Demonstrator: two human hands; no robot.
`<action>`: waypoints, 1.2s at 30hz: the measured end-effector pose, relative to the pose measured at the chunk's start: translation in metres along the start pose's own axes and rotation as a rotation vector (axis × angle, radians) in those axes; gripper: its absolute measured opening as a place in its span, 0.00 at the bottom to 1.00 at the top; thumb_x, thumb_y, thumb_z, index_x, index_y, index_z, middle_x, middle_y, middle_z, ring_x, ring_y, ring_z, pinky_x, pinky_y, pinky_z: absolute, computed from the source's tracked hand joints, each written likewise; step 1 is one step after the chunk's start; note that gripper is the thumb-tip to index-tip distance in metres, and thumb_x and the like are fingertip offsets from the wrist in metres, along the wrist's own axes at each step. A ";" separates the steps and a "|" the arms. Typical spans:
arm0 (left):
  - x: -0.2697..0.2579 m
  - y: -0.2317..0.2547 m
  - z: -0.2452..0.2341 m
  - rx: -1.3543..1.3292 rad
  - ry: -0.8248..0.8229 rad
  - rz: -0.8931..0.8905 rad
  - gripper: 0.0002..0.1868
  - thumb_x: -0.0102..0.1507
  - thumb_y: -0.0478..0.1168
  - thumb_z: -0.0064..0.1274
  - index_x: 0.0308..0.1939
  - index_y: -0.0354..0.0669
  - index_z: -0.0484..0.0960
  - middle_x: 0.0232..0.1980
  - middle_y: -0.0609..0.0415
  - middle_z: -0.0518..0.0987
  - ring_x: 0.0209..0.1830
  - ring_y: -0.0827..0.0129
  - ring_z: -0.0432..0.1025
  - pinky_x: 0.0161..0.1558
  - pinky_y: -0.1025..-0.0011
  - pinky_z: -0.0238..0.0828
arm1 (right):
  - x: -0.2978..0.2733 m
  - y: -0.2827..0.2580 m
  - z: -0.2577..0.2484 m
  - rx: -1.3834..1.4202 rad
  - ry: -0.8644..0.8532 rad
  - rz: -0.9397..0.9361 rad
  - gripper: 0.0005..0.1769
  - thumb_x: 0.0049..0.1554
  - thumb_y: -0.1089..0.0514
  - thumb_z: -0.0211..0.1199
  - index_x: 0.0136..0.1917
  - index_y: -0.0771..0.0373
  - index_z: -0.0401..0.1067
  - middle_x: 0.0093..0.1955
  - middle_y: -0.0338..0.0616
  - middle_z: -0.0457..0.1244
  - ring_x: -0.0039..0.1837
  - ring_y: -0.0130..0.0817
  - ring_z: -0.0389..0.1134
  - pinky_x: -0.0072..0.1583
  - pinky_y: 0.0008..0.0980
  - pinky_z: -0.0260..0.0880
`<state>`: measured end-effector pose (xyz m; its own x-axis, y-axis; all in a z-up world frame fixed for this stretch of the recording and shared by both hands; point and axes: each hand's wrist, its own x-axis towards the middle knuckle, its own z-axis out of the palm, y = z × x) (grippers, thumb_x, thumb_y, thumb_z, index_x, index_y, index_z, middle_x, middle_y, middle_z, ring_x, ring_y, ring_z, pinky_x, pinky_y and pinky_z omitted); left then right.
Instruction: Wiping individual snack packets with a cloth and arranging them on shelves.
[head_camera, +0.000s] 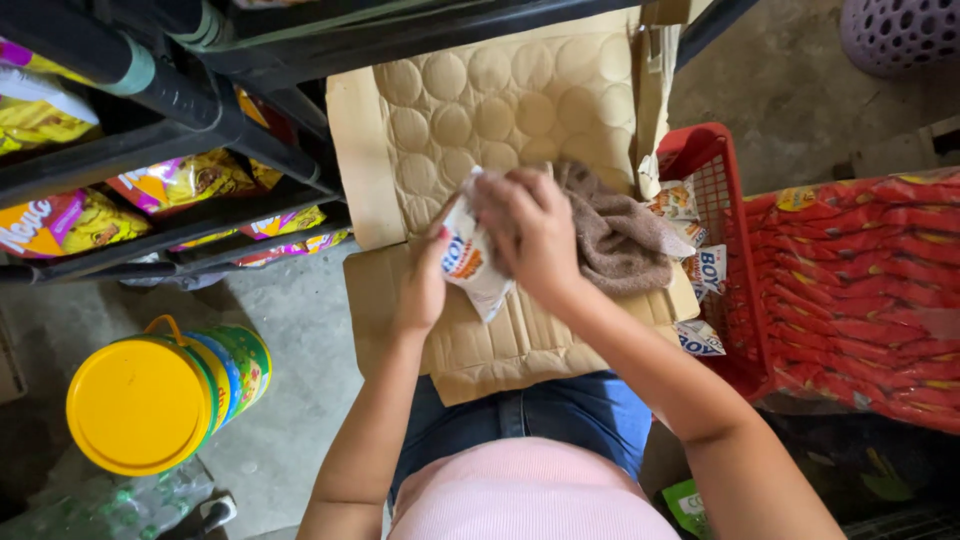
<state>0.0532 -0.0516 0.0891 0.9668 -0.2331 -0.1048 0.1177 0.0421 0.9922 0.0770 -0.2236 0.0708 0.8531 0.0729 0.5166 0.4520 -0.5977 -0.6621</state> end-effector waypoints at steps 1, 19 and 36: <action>0.003 0.012 0.006 -0.001 -0.005 0.004 0.29 0.73 0.51 0.34 0.75 0.45 0.65 0.75 0.39 0.66 0.76 0.52 0.58 0.76 0.55 0.49 | -0.001 -0.011 -0.003 -0.005 0.004 -0.001 0.17 0.61 0.54 0.65 0.63 0.57 0.74 0.57 0.56 0.62 0.56 0.63 0.70 0.56 0.55 0.72; 0.019 0.030 0.015 0.062 0.358 -0.598 0.51 0.58 0.80 0.40 0.61 0.37 0.80 0.62 0.33 0.77 0.71 0.47 0.64 0.75 0.53 0.49 | 0.002 -0.041 -0.010 -0.095 -0.050 -0.181 0.14 0.63 0.48 0.61 0.60 0.50 0.76 0.52 0.43 0.61 0.53 0.45 0.69 0.55 0.45 0.69; 0.027 -0.045 -0.042 -0.377 0.120 -0.577 0.33 0.63 0.51 0.60 0.70 0.54 0.67 0.51 0.39 0.78 0.46 0.50 0.79 0.43 0.58 0.81 | 0.014 0.000 -0.006 0.265 -0.163 0.244 0.15 0.61 0.52 0.67 0.62 0.46 0.76 0.55 0.43 0.64 0.55 0.56 0.72 0.55 0.51 0.73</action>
<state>0.0834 -0.0187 0.0383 0.7419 -0.2120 -0.6361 0.6696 0.2829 0.6867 0.0877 -0.2275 0.0814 0.9644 0.0931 0.2475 0.2641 -0.3875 -0.8832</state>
